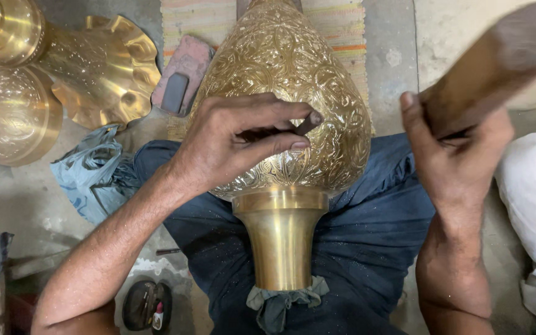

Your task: The person sits cross-legged on the floor with an engraved brass vase held between their legs. They hold a small chisel against the vase's embossed floral patterns and strike it with a wooden mallet, repositioning the chisel across the surface to refine the raised decoration.

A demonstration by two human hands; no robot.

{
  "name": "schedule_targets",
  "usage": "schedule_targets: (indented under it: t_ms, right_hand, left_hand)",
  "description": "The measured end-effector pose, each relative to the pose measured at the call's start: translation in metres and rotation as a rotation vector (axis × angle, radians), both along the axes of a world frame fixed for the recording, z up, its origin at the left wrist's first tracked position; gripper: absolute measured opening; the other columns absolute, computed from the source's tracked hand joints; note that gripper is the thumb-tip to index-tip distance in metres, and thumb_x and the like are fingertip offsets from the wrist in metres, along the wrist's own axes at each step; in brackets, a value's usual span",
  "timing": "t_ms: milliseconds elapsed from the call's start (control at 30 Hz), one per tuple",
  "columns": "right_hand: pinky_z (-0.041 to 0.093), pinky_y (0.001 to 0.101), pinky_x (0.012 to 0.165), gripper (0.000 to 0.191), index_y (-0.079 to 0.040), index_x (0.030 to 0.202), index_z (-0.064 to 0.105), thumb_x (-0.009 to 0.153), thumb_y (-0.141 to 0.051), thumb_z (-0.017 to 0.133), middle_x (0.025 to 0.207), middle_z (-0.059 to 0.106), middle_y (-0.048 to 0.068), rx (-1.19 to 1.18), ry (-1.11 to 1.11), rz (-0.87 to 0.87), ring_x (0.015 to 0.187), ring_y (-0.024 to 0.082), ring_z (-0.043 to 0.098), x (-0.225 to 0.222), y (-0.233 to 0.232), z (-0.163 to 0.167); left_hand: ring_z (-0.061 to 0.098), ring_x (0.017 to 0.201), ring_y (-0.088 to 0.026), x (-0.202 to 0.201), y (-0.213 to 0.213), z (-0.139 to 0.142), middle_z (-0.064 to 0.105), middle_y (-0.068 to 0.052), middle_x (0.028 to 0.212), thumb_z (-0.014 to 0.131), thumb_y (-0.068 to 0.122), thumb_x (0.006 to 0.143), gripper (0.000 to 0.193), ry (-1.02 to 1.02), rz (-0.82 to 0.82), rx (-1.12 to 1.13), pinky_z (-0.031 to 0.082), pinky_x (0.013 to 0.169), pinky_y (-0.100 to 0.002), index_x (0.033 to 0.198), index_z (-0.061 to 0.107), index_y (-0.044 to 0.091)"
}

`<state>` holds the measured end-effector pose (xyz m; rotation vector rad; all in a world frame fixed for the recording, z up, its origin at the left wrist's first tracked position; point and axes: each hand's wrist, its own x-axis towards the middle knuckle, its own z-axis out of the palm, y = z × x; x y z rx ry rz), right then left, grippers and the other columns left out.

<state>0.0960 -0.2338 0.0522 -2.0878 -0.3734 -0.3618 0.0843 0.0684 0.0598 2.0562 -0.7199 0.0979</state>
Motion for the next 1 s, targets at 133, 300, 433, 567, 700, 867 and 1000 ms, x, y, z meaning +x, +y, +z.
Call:
schedule_targets:
  t_ms: [133, 300, 433, 567, 700, 867, 1000]
  right_hand:
    - [0.056, 0.0394, 0.075, 0.027, 0.003, 0.1, 0.069, 0.077, 0.004, 0.082, 0.086, 0.071, 0.014, -0.702, -0.233, 0.101, 0.079, 0.027, 0.071, 0.001, 0.004, 0.02]
    - [0.054, 0.0408, 0.07, 0.023, 0.001, 0.105, 0.065, 0.087, 0.002, 0.08, 0.09, 0.069, 0.018, -0.374, -0.006, 0.078, 0.082, 0.032, 0.069, -0.002, 0.005, 0.022]
    - [0.057, 0.0414, 0.079, 0.024, 0.001, 0.108, 0.06, 0.091, 0.003, 0.076, 0.101, 0.069, 0.016, -0.264, -0.029, 0.131, 0.093, 0.027, 0.07, 0.002, 0.0, 0.015]
    - [0.054, 0.0417, 0.075, 0.024, -0.001, 0.107, 0.062, 0.092, 0.001, 0.081, 0.093, 0.069, 0.014, -0.228, 0.092, 0.092, 0.084, 0.027, 0.068, 0.002, 0.003, 0.015]
    - [0.049, 0.0359, 0.065, 0.016, 0.0, 0.105, 0.065, 0.094, -0.003, 0.077, 0.084, 0.068, 0.014, -0.13, 0.215, 0.014, 0.073, 0.023, 0.065, -0.002, 0.007, 0.019]
    - [0.053, 0.0402, 0.079, 0.022, 0.001, 0.103, 0.067, 0.085, 0.004, 0.078, 0.082, 0.07, 0.012, -0.509, 0.031, 0.087, 0.071, 0.023, 0.068, -0.001, 0.005, 0.022]
    - [0.057, 0.0338, 0.074, 0.023, -0.002, 0.111, 0.065, 0.091, 0.007, 0.07, 0.097, 0.071, 0.011, -0.248, 0.14, 0.153, 0.083, 0.021, 0.072, 0.001, 0.003, 0.027]
  left_hand:
    - [0.08, 0.093, -0.017, 0.003, -0.003, 0.005, 0.079, -0.007, 0.11, 0.079, 0.022, 0.096, 0.035, 0.03, 0.005, 0.033, 0.068, 0.078, -0.031, 0.127, 0.071, 0.009]
    - [0.08, 0.094, -0.018, 0.004, -0.004, 0.009, 0.078, -0.009, 0.111, 0.079, 0.022, 0.096, 0.034, 0.053, -0.009, 0.039, 0.068, 0.08, -0.031, 0.127, 0.071, 0.009]
    - [0.08, 0.094, -0.018, 0.004, -0.004, 0.01, 0.078, -0.009, 0.111, 0.078, 0.022, 0.096, 0.035, 0.039, -0.025, 0.043, 0.067, 0.079, -0.031, 0.127, 0.071, 0.009]
    - [0.08, 0.094, -0.019, 0.003, -0.003, 0.011, 0.079, -0.01, 0.112, 0.078, 0.02, 0.097, 0.033, 0.016, -0.024, 0.037, 0.066, 0.08, -0.033, 0.127, 0.072, 0.008]
    - [0.08, 0.092, -0.018, 0.004, -0.003, 0.011, 0.079, -0.009, 0.11, 0.08, 0.022, 0.095, 0.035, 0.02, -0.012, 0.041, 0.066, 0.079, -0.032, 0.126, 0.072, 0.008]
    - [0.08, 0.093, -0.017, 0.004, -0.003, 0.011, 0.079, -0.008, 0.108, 0.081, 0.021, 0.095, 0.034, 0.042, -0.017, 0.036, 0.066, 0.08, -0.032, 0.125, 0.072, 0.008]
    - [0.079, 0.092, -0.018, 0.001, -0.003, 0.011, 0.079, -0.009, 0.107, 0.081, 0.02, 0.094, 0.034, 0.02, 0.003, 0.045, 0.065, 0.078, -0.032, 0.125, 0.072, 0.007]
